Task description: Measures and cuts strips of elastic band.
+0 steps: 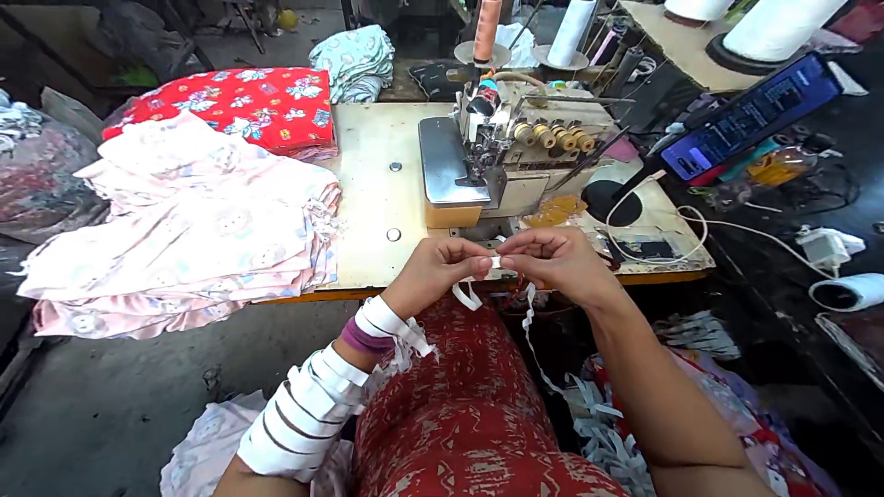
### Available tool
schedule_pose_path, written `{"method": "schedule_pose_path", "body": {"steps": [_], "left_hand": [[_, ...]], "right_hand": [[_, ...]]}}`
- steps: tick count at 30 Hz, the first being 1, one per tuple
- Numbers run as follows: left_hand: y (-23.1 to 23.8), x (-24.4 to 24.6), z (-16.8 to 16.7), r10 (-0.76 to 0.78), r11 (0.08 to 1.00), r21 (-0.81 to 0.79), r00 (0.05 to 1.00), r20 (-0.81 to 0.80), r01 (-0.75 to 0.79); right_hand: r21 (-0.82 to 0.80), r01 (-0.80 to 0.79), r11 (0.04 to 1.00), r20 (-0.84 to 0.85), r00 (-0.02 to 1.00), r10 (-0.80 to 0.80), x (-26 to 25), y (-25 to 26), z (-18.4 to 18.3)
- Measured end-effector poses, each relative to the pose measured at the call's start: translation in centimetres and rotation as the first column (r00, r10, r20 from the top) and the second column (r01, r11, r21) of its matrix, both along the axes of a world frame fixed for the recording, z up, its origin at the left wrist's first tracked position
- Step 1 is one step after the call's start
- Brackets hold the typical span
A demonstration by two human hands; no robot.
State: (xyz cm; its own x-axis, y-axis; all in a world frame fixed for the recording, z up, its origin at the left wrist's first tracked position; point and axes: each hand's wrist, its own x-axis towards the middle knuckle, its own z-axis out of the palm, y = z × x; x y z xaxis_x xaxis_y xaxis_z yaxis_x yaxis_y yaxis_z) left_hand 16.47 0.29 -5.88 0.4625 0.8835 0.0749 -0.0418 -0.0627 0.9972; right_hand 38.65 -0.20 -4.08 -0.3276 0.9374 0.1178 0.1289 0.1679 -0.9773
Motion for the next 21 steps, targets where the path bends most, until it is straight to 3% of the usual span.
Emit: {"method": "schedule_pose_path", "body": {"steps": [5,9,12,16,19,21], "left_hand": [[1.1,0.5,0.2,0.107,0.984,0.156,0.982,-0.155,-0.083],[2.6,0.7,-0.8,0.216,0.930,0.329,0.969,-0.121,-0.166],[3.8,0.4,-0.9,0.219,0.871,0.480,0.958,-0.185,-0.106],[6.0,0.1,-0.7,0.273,0.718,0.696,0.924,-0.267,-0.011],[8.5,-0.2,-0.2,0.298,0.607,0.790,0.897,-0.327,0.087],[10.5,-0.1,-0.3,0.297,0.569,0.808,0.879,-0.374,0.152]], "right_hand": [[0.004,0.078,0.997,0.025,0.997,-0.078,-0.4,1.0,-0.7],[-0.033,0.146,0.989,-0.029,0.989,-0.147,-0.8,2.6,-1.3],[-0.065,0.168,0.984,-0.027,0.985,-0.170,-0.9,3.8,-1.3],[-0.081,0.169,0.982,-0.011,0.985,-0.170,-0.9,5.7,-1.3],[0.014,0.205,0.979,0.118,0.971,-0.206,-1.1,7.6,-1.3],[0.164,0.199,0.966,0.266,0.934,-0.237,-1.3,9.1,-1.8]]}}
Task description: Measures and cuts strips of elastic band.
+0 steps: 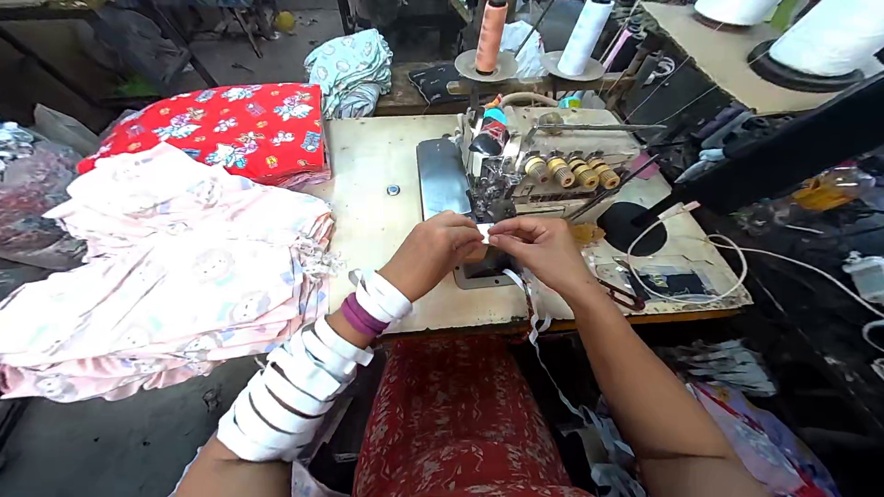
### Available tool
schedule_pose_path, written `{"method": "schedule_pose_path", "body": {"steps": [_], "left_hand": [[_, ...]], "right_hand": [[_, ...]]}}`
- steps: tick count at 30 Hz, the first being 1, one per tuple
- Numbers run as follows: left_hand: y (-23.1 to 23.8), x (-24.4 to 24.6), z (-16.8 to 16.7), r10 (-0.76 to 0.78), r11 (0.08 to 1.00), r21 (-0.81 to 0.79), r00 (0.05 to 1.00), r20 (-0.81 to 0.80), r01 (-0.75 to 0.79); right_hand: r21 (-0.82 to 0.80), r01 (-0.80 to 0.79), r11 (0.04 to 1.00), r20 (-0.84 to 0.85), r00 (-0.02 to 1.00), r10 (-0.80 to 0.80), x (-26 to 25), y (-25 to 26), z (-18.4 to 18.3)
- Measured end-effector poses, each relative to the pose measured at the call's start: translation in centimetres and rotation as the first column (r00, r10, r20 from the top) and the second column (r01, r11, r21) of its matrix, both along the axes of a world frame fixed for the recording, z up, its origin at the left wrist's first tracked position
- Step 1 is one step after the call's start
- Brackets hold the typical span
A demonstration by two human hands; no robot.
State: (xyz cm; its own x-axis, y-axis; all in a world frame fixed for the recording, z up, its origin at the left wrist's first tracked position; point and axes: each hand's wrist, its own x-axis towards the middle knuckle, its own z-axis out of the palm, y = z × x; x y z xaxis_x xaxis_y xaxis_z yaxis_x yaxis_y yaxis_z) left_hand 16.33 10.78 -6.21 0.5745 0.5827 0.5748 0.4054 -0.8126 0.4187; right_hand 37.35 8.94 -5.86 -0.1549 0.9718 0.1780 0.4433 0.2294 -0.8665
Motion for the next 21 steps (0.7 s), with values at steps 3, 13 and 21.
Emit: {"method": "schedule_pose_path", "body": {"steps": [3,13,21], "left_hand": [[2.1,0.2,-0.9,-0.001,1.000,0.006,0.999,-0.049,0.001],[2.8,0.3,-0.9,-0.012,0.998,-0.059,0.999,-0.036,0.010],[3.1,0.9,-1.6,0.091,0.995,-0.033,0.995,-0.046,-0.093]], "right_hand": [[0.193,-0.050,0.980,0.192,0.981,0.012,-0.3,1.6,-1.0],[0.435,-0.188,0.881,0.292,0.954,0.059,1.4,2.0,-2.8],[0.438,-0.187,0.879,0.326,0.945,0.039,1.6,2.7,-3.2]]}}
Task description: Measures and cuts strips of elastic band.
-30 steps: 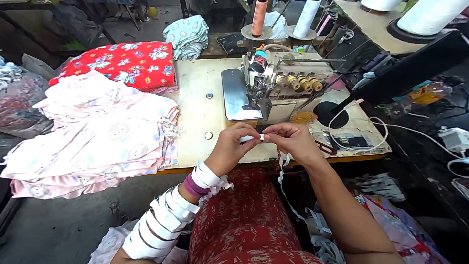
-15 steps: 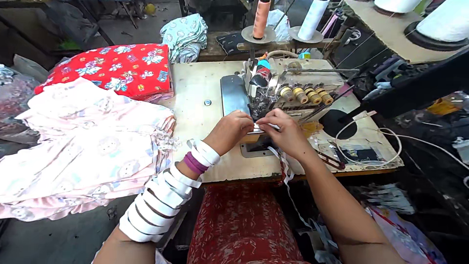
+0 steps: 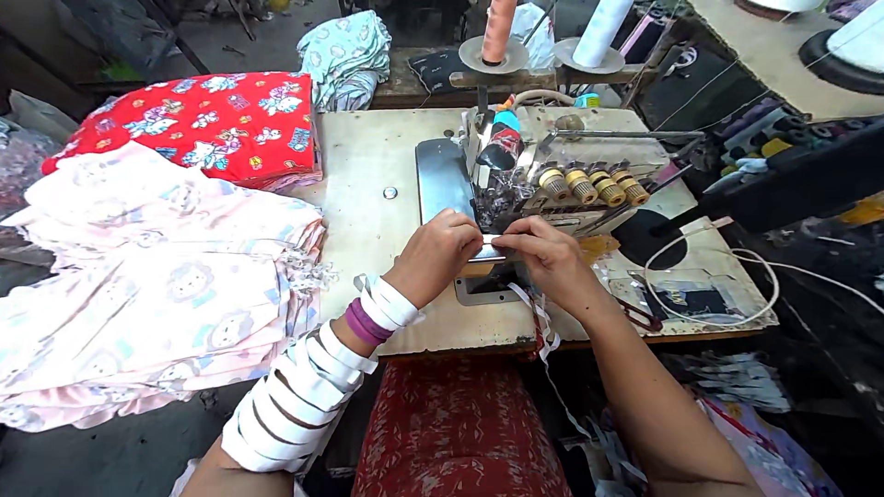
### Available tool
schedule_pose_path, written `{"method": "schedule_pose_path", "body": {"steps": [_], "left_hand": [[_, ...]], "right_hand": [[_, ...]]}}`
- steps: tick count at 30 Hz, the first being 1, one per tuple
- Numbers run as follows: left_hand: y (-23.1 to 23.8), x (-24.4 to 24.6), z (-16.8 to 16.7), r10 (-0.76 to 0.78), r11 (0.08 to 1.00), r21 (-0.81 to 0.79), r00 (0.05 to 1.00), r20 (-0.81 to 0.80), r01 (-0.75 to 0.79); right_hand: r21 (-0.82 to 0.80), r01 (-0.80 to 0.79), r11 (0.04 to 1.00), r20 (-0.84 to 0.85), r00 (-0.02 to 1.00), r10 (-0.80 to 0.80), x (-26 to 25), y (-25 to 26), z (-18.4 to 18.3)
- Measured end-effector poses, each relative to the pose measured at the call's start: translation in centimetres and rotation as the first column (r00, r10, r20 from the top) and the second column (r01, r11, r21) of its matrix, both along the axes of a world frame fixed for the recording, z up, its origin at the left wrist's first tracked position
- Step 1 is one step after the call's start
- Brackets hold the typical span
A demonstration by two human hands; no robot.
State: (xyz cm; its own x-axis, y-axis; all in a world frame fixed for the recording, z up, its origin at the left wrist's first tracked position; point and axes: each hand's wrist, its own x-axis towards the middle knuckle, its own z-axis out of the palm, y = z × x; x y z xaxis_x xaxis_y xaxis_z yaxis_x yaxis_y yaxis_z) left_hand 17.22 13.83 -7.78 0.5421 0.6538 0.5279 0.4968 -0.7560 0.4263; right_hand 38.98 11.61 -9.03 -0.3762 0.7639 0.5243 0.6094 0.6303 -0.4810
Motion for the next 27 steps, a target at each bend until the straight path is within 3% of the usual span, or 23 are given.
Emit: {"method": "schedule_pose_path", "body": {"steps": [7,12,18,23,27], "left_hand": [[0.8,0.3,-0.4,0.078,0.997,-0.003,0.995,0.061,-0.078],[-0.2,0.0,0.0,0.052,0.999,-0.004,0.998,-0.019,-0.052],[0.9,0.1,-0.1,0.170,0.984,-0.024,0.976,-0.136,-0.175],[4.5,-0.1,0.8,0.195,0.969,-0.123,0.966,-0.167,-0.217],[0.2,-1.7,2.9,0.280,0.935,-0.116,0.899,-0.336,-0.335]], "right_hand": [[0.050,0.127,0.991,-0.025,0.992,-0.126,-1.2,0.7,-0.6],[0.095,0.208,0.973,-0.091,0.976,-0.200,-2.2,0.1,-1.8],[0.125,0.366,0.922,-0.109,0.929,-0.354,-2.1,-1.0,-1.5],[-0.031,0.436,0.899,-0.143,0.889,-0.436,-1.4,-4.6,-1.7],[-0.167,0.398,0.902,-0.182,0.887,-0.425,-0.5,-7.1,-2.6]]}}
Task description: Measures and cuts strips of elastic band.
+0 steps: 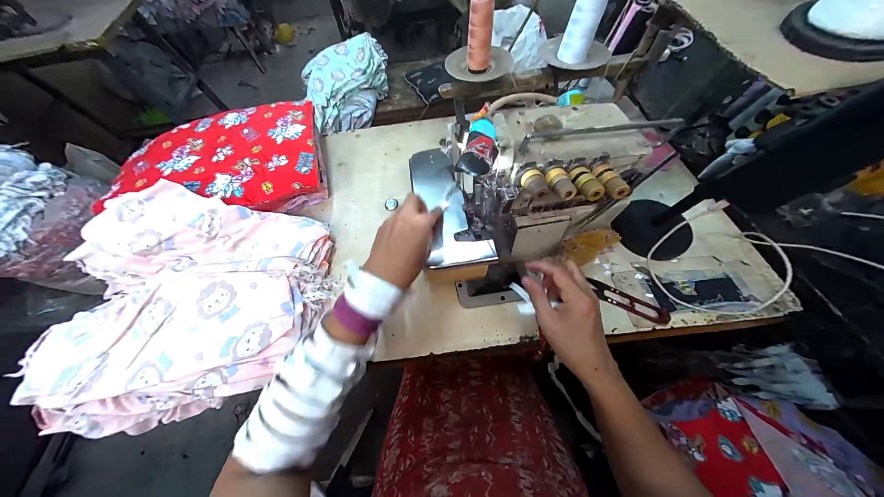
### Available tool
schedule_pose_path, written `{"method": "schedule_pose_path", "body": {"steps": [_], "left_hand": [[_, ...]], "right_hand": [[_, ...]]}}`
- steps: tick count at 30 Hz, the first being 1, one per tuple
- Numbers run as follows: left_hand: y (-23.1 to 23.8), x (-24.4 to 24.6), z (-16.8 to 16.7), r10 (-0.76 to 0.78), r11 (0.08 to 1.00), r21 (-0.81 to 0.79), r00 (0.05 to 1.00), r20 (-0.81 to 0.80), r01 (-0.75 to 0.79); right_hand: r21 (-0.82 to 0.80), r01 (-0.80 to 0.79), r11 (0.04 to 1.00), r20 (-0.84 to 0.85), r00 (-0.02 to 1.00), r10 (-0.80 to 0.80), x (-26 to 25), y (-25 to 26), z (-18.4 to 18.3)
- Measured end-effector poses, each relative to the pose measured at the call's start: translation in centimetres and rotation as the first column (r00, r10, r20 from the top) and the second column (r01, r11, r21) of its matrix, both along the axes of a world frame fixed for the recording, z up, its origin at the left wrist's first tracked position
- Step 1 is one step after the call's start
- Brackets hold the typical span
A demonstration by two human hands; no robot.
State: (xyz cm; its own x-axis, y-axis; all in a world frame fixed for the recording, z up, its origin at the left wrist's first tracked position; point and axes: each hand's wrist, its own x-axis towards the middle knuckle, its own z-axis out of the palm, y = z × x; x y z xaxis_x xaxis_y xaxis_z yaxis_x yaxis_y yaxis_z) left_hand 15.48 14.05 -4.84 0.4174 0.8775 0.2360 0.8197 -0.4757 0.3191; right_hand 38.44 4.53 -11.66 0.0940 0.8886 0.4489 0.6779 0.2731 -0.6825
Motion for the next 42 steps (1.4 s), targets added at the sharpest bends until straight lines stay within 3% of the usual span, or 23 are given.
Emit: {"method": "schedule_pose_path", "body": {"steps": [2,6,9,11,12,15,18,21,23,26,28,31,33,35,37,38,40,42], "left_hand": [[-3.6,-0.1,1.3,-0.025,0.996,-0.090,0.999,-0.045,0.021],[-7.1,6.0,-0.3,-0.203,0.953,-0.201,0.970,0.136,0.228],[-5.9,10.4,-2.4,-0.187,0.959,-0.148,0.934,0.304,0.240],[-6.0,10.9,-1.5,-0.206,0.968,-0.011,0.814,0.543,0.252],[-6.5,10.6,-1.1,-0.204,0.967,0.018,0.730,0.652,0.254],[-9.1,8.6,-1.2,-0.056,0.963,-0.077,0.474,0.879,0.256],[-10.9,5.0,-2.2,0.051,0.984,-0.109,0.367,0.929,0.139],[-12.5,2.2,-2.2,0.175,0.974,-0.206,0.277,0.945,0.089],[-13.7,2.0,-2.4,0.155,0.973,-0.195,0.274,0.949,0.125],[-14.7,2.1,-3.0,0.079,0.989,-0.106,0.245,0.966,0.101],[-14.6,0.9,-3.2,0.086,0.996,-0.081,0.240,0.967,-0.032],[-13.7,-2.1,-4.1,0.203,0.952,-0.106,0.333,0.921,-0.287],[-13.3,-3.5,-5.2,0.342,0.908,-0.236,0.283,0.896,-0.347],[-13.3,-3.2,-5.6,0.436,0.876,-0.417,0.031,0.899,-0.243],[-13.9,-2.6,-4.6,0.574,0.817,-0.564,-0.254,0.778,0.117],[-14.4,-2.6,-4.6,0.571,0.821,-0.506,-0.349,0.743,0.266],[-15.6,-3.2,-5.4,0.402,0.863,-0.202,-0.386,0.830,0.464],[-16.4,-3.5,-4.8,0.239,0.835,-0.003,-0.357,0.903,0.550]], "right_hand": [[-0.027,-0.047,0.999,-0.075,0.996,0.045,0.5,-0.8,-0.3],[-0.177,-0.169,0.969,-0.326,0.940,0.104,0.0,-0.3,-1.3],[-0.377,-0.244,0.893,-0.667,0.740,-0.079,0.4,1.2,-0.3],[-0.259,-0.300,0.918,-0.843,0.535,-0.063,1.2,0.7,2.0],[-0.190,-0.320,0.928,-0.877,0.481,-0.013,1.3,0.0,2.9],[-0.067,-0.332,0.941,-0.896,0.436,0.090,0.3,-2.0,3.6],[-0.039,-0.352,0.935,-0.925,0.367,0.099,-0.7,-3.1,3.7],[-0.135,-0.486,0.863,-0.882,0.455,0.119,-2.5,-4.2,4.1],[-0.149,-0.584,0.798,-0.862,0.472,0.185,-4.3,-4.8,3.9],[-0.104,-0.473,0.875,-0.902,0.416,0.118,-6.5,-5.3,4.0],[-0.098,-0.449,0.888,-0.891,0.436,0.122,-6.1,-5.3,4.2],[-0.040,-0.445,0.895,-0.795,0.556,0.241,-5.1,-6.2,3.8],[0.058,-0.446,0.893,-0.623,0.683,0.381,-4.6,-7.3,3.0],[0.160,-0.491,0.856,-0.353,0.782,0.514,-4.8,-8.1,1.9],[0.206,-0.530,0.822,-0.097,0.825,0.556,-5.6,-8.9,0.2],[0.209,-0.562,0.800,-0.008,0.817,0.576,-6.1,-9.4,-0.9],[0.183,-0.630,0.755,0.022,0.770,0.637,-6.9,-10.2,-2.4],[0.068,-0.657,0.750,-0.122,0.741,0.660,-6.9,-10.7,-2.2]]}}
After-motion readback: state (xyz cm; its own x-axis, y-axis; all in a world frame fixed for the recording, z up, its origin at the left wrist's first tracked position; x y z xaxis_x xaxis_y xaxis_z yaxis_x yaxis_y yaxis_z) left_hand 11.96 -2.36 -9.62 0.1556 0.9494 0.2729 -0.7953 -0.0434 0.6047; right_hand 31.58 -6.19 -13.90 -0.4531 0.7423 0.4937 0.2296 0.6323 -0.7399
